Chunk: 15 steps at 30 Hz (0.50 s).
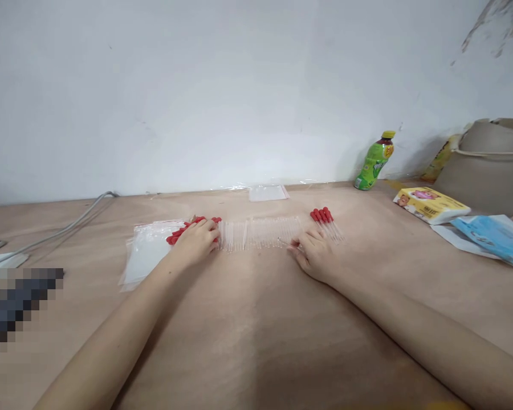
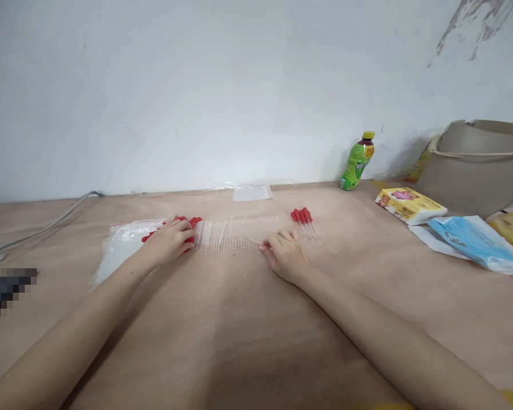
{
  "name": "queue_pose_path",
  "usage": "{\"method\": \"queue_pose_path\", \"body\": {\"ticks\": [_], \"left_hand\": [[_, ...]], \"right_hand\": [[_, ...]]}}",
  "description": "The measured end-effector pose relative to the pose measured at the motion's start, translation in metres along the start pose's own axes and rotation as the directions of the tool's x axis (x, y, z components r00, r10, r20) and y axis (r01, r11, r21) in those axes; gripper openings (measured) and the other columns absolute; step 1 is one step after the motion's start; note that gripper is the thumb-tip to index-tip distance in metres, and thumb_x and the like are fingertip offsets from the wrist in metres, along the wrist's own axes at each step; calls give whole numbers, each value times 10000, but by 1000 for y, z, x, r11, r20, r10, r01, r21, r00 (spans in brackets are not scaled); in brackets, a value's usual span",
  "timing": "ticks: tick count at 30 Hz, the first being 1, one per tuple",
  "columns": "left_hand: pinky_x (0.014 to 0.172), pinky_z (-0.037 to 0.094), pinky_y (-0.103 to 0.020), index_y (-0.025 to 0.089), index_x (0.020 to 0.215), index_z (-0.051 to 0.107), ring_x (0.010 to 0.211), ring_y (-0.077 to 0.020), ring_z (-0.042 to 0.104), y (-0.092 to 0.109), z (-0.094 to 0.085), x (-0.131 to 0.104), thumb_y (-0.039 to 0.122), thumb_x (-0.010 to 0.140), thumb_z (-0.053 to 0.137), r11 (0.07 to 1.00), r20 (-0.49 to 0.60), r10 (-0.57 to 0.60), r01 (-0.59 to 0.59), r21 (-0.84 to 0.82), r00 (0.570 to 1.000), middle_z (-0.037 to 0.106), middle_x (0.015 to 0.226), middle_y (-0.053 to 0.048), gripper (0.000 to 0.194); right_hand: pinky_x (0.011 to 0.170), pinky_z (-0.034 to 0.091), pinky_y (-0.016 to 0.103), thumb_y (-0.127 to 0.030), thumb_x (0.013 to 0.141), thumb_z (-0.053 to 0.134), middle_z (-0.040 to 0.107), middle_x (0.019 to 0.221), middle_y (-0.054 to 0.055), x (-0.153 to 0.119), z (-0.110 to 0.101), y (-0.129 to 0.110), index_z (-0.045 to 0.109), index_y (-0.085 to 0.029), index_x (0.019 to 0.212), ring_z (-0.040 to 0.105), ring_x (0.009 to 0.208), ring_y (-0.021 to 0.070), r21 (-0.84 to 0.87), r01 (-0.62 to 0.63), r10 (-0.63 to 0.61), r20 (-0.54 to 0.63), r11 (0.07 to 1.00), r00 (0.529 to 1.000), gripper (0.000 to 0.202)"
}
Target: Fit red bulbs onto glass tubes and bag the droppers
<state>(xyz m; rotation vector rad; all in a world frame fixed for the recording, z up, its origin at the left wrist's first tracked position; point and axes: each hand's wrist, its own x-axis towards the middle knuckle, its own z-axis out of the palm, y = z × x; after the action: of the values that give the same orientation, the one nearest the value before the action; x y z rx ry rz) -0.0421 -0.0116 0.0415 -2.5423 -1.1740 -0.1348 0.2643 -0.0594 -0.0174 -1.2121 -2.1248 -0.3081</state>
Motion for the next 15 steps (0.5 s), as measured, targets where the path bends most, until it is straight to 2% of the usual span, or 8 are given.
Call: {"method": "queue_pose_path", "body": {"ticks": [4, 8, 12, 15], "left_hand": [[672, 419, -333, 159, 725, 582, 786, -220, 531, 2, 6, 0, 167, 798, 438, 998, 36, -47, 45, 43, 998, 542, 839, -85, 162], [682, 413, -337, 151, 688, 552, 757, -215, 533, 0, 10, 3, 148, 816, 408, 998, 8, -44, 44, 36, 999, 542, 810, -87, 193], [648, 407, -317, 167, 779, 529, 751, -204, 529, 5, 0, 4, 192, 854, 372, 988, -84, -90, 79, -135, 992, 544, 830, -69, 176], [647, 409, -290, 179, 868, 496, 749, -177, 529, 25, -14, 5, 228, 873, 372, 929, -155, -147, 82, -360, 977, 554, 822, -37, 134]], "right_hand": [[704, 264, 302, -317, 871, 408, 607, 719, 43, 3, -1, 1, 509, -159, 736, 486, 719, 167, 47, 25, -25, 3, 999, 1000, 231], [703, 273, 305, -309, 864, 427, 605, 707, 40, 4, -1, 2, 509, -160, 735, 490, 715, 165, 50, 25, -24, -15, 998, 1000, 213], [687, 286, 302, -301, 854, 445, 604, 692, 35, 4, 1, 2, 505, -167, 729, 491, 695, 164, 69, 46, -43, -41, 997, 998, 193], [663, 298, 293, -298, 850, 454, 605, 692, 35, 3, 3, 4, 513, -170, 749, 496, 690, 167, 89, 58, -54, -42, 994, 998, 172]]}}
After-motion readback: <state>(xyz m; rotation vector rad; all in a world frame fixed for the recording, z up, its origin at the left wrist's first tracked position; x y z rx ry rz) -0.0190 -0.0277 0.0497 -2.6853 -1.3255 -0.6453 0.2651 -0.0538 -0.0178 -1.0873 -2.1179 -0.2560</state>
